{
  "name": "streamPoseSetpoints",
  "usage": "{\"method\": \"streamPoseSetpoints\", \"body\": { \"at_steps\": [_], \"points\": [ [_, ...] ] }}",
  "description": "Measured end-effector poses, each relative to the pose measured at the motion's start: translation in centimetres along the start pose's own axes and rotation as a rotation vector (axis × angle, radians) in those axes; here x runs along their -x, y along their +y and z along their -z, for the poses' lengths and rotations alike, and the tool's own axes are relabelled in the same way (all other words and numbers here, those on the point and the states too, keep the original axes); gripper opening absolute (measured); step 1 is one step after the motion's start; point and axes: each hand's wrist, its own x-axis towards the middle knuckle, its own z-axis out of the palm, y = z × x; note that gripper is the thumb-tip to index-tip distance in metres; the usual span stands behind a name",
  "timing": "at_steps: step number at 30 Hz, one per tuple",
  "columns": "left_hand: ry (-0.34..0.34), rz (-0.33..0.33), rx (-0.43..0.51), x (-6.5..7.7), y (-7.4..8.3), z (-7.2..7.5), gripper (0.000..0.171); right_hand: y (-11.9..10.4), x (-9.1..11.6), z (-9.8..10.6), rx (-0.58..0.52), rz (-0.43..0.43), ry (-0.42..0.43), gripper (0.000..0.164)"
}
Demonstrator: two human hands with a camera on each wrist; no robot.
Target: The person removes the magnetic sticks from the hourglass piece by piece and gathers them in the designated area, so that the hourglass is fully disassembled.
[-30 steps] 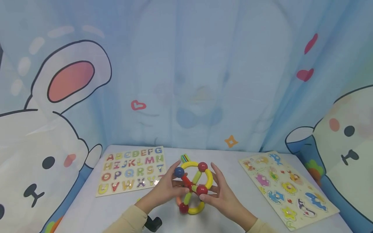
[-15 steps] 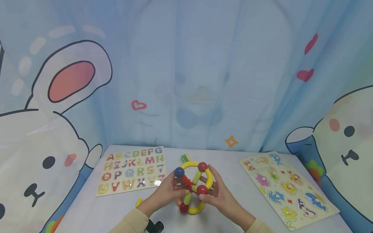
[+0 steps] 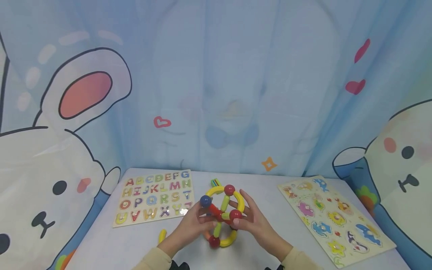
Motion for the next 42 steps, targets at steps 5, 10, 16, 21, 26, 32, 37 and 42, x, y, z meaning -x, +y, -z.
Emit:
{"method": "streamPoseSetpoints", "body": {
  "at_steps": [5, 10, 16, 21, 26, 32, 37, 42],
  "points": [
    [0.023, 0.013, 0.052, 0.5, -0.1, -0.5, 0.072, 0.5, -0.2, 0.3, -0.011, 0.004, -0.02, 0.085],
    [0.028, -0.02, 0.073, 1.2, -0.2, -1.1, 0.071, 0.9, -0.3, 0.7, -0.019, -0.002, -0.019, 0.082],
    [0.056, -0.01, 0.053, 1.8, -0.1, -2.3, 0.069, 0.8, 0.2, 1.1, -0.072, 0.0, -0.049, 0.078],
    [0.036, -0.002, 0.062, 2.0, -0.1, -2.3, 0.077, 0.6, 0.8, 1.1, -0.111, -0.008, -0.059, 0.076],
    [-0.009, -0.009, 0.034, 1.2, 0.3, -0.7, 0.078, 0.6, 1.5, 0.5, -0.129, -0.057, -0.056, 0.073],
    [-0.085, -0.005, 0.01, 0.2, 0.8, 0.7, 0.061, 0.2, 2.1, -0.5, -0.147, -0.105, -0.069, 0.076],
    [-0.084, -0.015, -0.012, 0.0, 0.7, 0.7, 0.059, 0.0, 2.0, -0.7, -0.196, -0.117, -0.048, 0.073],
    [-0.069, -0.025, 0.004, 0.0, 0.8, 0.5, 0.058, 0.0, 1.9, -0.4, -0.197, -0.1, -0.042, 0.071]
  ]
}}
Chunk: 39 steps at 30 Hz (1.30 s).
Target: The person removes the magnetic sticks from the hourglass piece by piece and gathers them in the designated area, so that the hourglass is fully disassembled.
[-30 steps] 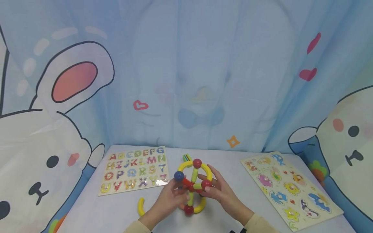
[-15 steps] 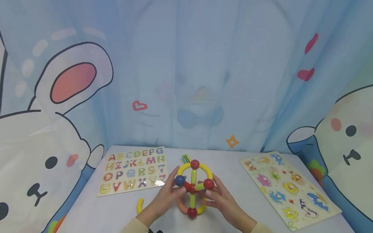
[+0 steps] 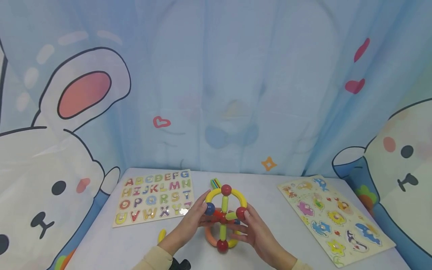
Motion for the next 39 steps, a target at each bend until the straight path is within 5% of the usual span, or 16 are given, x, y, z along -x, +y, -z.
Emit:
{"method": "streamPoseSetpoints", "body": {
  "at_steps": [7, 15, 19, 23, 32, 39],
  "points": [
    [0.043, 0.013, 0.041, -0.1, -0.2, -1.0, 0.057, -0.2, -0.5, 0.4, 0.061, -0.006, 0.079, 0.07],
    [0.118, -0.051, 0.106, 0.1, -0.7, -3.8, 0.063, -0.4, -1.1, 1.6, 0.09, -0.005, 0.157, 0.071],
    [0.14, -0.075, 0.046, 0.1, -0.9, -4.6, 0.065, -0.5, -1.3, 2.2, 0.097, 0.004, 0.16, 0.071],
    [0.171, -0.053, -0.013, -0.6, -0.8, -3.7, 0.068, -0.4, -1.5, 2.4, 0.098, 0.002, 0.161, 0.072],
    [-0.023, 0.016, 0.188, -2.4, -0.5, -1.2, 0.069, -0.3, -1.4, 2.0, 0.089, -0.012, 0.131, 0.078],
    [-0.045, -0.006, 0.255, -2.3, -0.5, -1.3, 0.064, -0.4, -1.7, 2.2, 0.093, -0.001, 0.106, 0.079]
  ]
}}
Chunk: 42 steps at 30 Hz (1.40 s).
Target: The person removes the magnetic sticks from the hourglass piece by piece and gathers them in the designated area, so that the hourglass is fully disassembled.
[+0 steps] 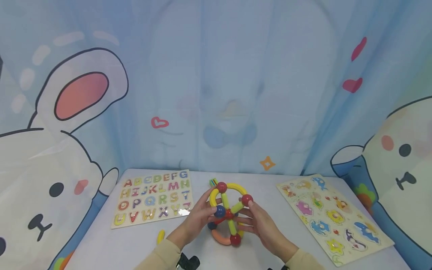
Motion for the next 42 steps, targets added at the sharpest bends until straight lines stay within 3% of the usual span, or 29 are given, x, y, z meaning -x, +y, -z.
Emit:
{"method": "streamPoseSetpoints", "body": {
  "at_steps": [9, 16, 24, 31, 37, 42],
  "points": [
    [0.088, -0.005, -0.08, 1.2, -0.1, -0.2, 0.077, -0.2, -0.7, -0.2, 0.039, 0.017, -0.028, 0.076],
    [0.146, -0.036, -0.027, 1.8, -0.5, -0.8, 0.091, -0.3, -0.9, -0.6, 0.069, 0.004, -0.025, 0.078],
    [0.223, -0.082, -0.088, 2.2, -0.8, -1.4, 0.097, -0.3, -1.2, -1.1, 0.135, -0.02, 0.002, 0.081],
    [0.306, -0.084, -0.082, 2.2, -1.5, -2.2, 0.097, -0.2, -1.2, -1.2, 0.15, -0.003, 0.028, 0.076],
    [0.395, -0.06, -0.114, 2.3, -1.6, -3.8, 0.102, 0.0, -1.4, -1.1, 0.154, 0.017, 0.037, 0.074],
    [0.42, -0.041, -0.166, 2.5, -1.4, -4.1, 0.106, 0.2, -1.4, -0.9, 0.164, 0.007, 0.021, 0.078]
  ]
}}
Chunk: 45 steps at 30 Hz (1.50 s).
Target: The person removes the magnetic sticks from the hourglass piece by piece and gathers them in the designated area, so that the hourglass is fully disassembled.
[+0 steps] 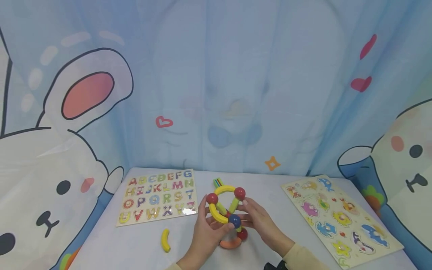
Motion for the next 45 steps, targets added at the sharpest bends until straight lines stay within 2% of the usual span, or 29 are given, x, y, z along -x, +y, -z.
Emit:
{"method": "streamPoseSetpoints", "body": {
  "at_steps": [3, 5, 7, 9, 11, 13, 16, 18, 21, 24, 30, 33, 40, 45],
  "points": [
    [-0.025, -0.014, -0.072, -0.2, 0.3, 0.7, 0.106, 0.1, 0.5, 0.2, 0.028, 0.008, 0.003, 0.075],
    [-0.047, -0.05, -0.177, -0.3, 0.6, 1.5, 0.105, 0.2, 1.1, 0.4, 0.074, 0.046, 0.034, 0.067],
    [-0.065, -0.119, -0.311, -0.4, 0.9, 2.3, 0.102, 0.2, 2.0, 0.6, 0.141, 0.103, 0.078, 0.056],
    [-0.067, -0.216, -0.451, -0.6, 1.3, 3.1, 0.096, 0.1, 3.0, 0.7, 0.215, 0.178, 0.102, 0.045],
    [-0.07, -0.328, -0.551, -0.8, 1.6, 3.9, 0.087, -0.2, 3.7, 0.8, 0.284, 0.276, 0.082, 0.038],
    [-0.09, -0.416, -0.607, -1.1, 1.8, 4.3, 0.078, -0.6, 4.2, 0.9, 0.346, 0.378, 0.028, 0.039],
    [-0.149, -0.503, -0.639, -1.4, 1.9, 4.6, 0.061, -1.0, 4.2, 0.6, 0.398, 0.513, -0.055, 0.044],
    [-0.186, -0.531, -0.643, -1.5, 2.0, 4.5, 0.052, -1.1, 3.9, 0.3, 0.409, 0.551, -0.08, 0.045],
    [-0.22, -0.555, -0.631, -1.7, 2.0, 4.4, 0.043, -1.1, 3.5, 0.1, 0.394, 0.582, -0.102, 0.044],
    [-0.244, -0.56, -0.627, -1.8, 2.0, 4.3, 0.038, -1.2, 3.2, 0.0, 0.381, 0.577, -0.121, 0.043],
    [-0.243, -0.58, -0.685, -2.1, 2.3, 4.7, 0.041, -1.8, 2.9, 0.1, 0.378, 0.525, -0.162, 0.038],
    [-0.247, -0.569, -0.693, -2.2, 2.5, 4.8, 0.038, -1.8, 2.9, 0.2, 0.372, 0.522, -0.179, 0.038],
    [-0.284, -0.515, -0.626, -2.5, 3.0, 4.9, 0.031, -1.9, 2.8, 0.3, 0.338, 0.522, -0.218, 0.038],
    [-0.295, -0.485, -0.609, -2.7, 3.2, 5.0, 0.033, -1.9, 2.5, 0.5, 0.351, 0.504, -0.233, 0.038]
  ]
}}
